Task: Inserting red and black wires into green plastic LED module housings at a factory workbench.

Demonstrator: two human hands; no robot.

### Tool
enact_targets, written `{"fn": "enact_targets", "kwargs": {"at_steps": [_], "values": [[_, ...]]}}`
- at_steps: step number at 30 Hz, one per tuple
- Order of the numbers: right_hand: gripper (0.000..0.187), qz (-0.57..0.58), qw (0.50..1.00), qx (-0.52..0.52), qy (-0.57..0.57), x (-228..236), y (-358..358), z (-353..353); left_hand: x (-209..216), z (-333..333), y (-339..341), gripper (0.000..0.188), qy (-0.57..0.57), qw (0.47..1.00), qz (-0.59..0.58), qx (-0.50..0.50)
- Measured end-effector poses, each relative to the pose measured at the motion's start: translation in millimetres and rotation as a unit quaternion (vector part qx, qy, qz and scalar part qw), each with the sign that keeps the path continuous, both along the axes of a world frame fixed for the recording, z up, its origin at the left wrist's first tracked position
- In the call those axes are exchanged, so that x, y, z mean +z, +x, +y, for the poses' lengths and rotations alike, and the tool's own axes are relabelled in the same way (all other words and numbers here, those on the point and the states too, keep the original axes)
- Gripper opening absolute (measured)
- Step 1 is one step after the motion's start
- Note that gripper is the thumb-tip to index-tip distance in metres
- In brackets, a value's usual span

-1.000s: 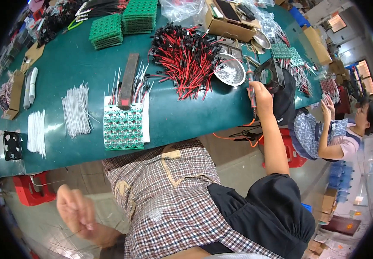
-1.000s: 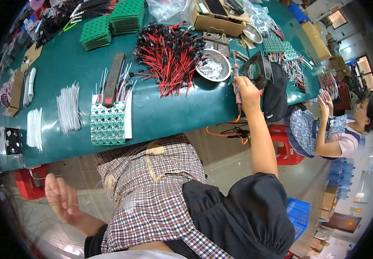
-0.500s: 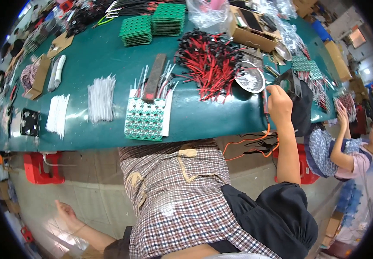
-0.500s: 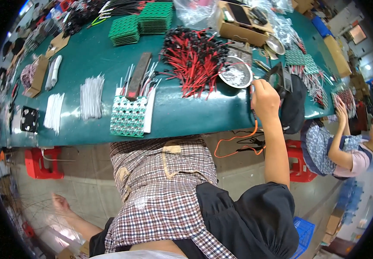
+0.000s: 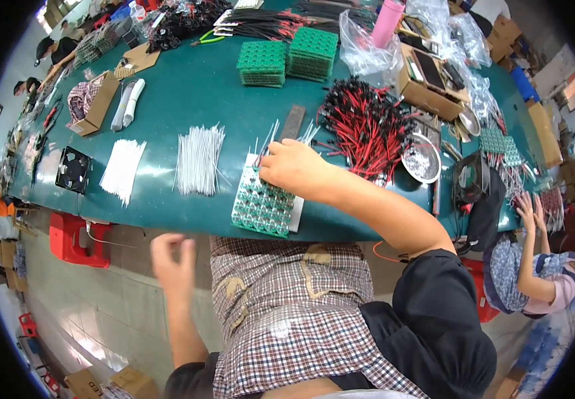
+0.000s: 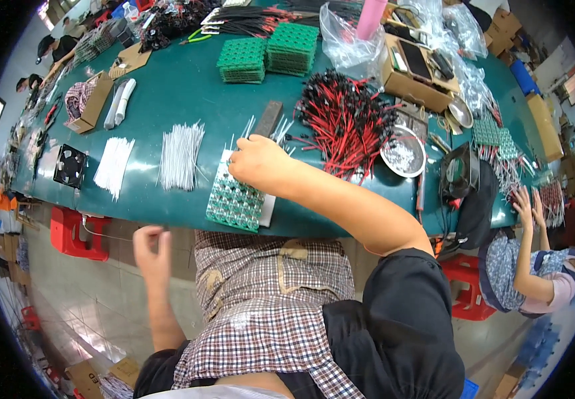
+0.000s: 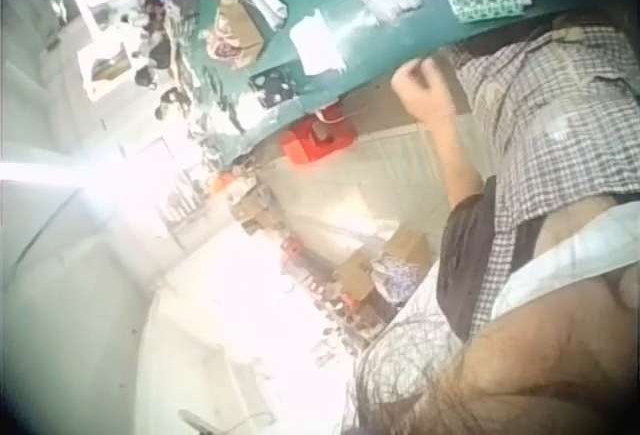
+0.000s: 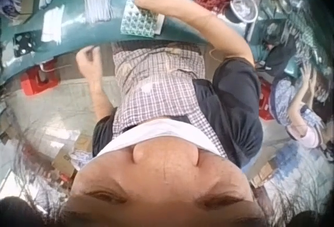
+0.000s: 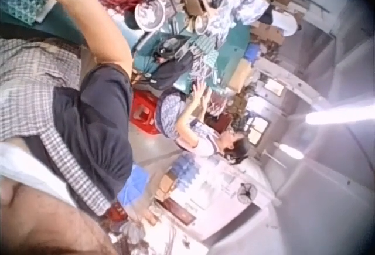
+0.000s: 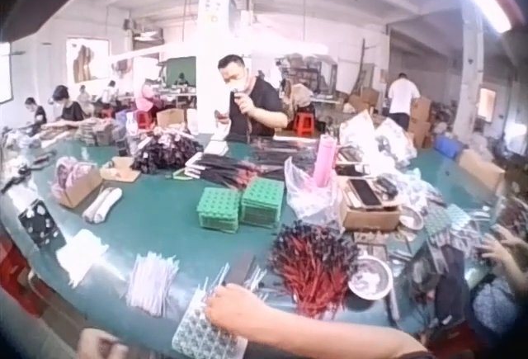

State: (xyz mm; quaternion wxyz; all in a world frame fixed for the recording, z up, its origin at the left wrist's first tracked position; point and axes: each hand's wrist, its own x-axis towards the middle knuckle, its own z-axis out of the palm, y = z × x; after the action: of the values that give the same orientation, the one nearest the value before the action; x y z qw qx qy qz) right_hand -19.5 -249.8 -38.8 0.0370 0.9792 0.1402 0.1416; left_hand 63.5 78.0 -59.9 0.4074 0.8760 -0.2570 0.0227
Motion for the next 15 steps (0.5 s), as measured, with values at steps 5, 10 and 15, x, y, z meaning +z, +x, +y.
{"fn": "enact_targets", "kwargs": {"at_steps": [5, 10, 15], "values": [[0.01, 0.078, 0.996, 0.018, 0.041, 23, 21, -17, 8, -94, -31, 0.067, 0.058, 0.977, -0.1, -0.179], [0.011, -0.049, 0.994, -0.069, 0.065, 2, 77, -28, -4, -109, -30, 0.079, 0.078, 0.981, -0.08, -0.161], [0.008, -0.076, 0.989, -0.119, 0.049, -32, 124, -25, -1, -112, -33, 0.08, 0.068, 0.984, -0.04, -0.158]]}}
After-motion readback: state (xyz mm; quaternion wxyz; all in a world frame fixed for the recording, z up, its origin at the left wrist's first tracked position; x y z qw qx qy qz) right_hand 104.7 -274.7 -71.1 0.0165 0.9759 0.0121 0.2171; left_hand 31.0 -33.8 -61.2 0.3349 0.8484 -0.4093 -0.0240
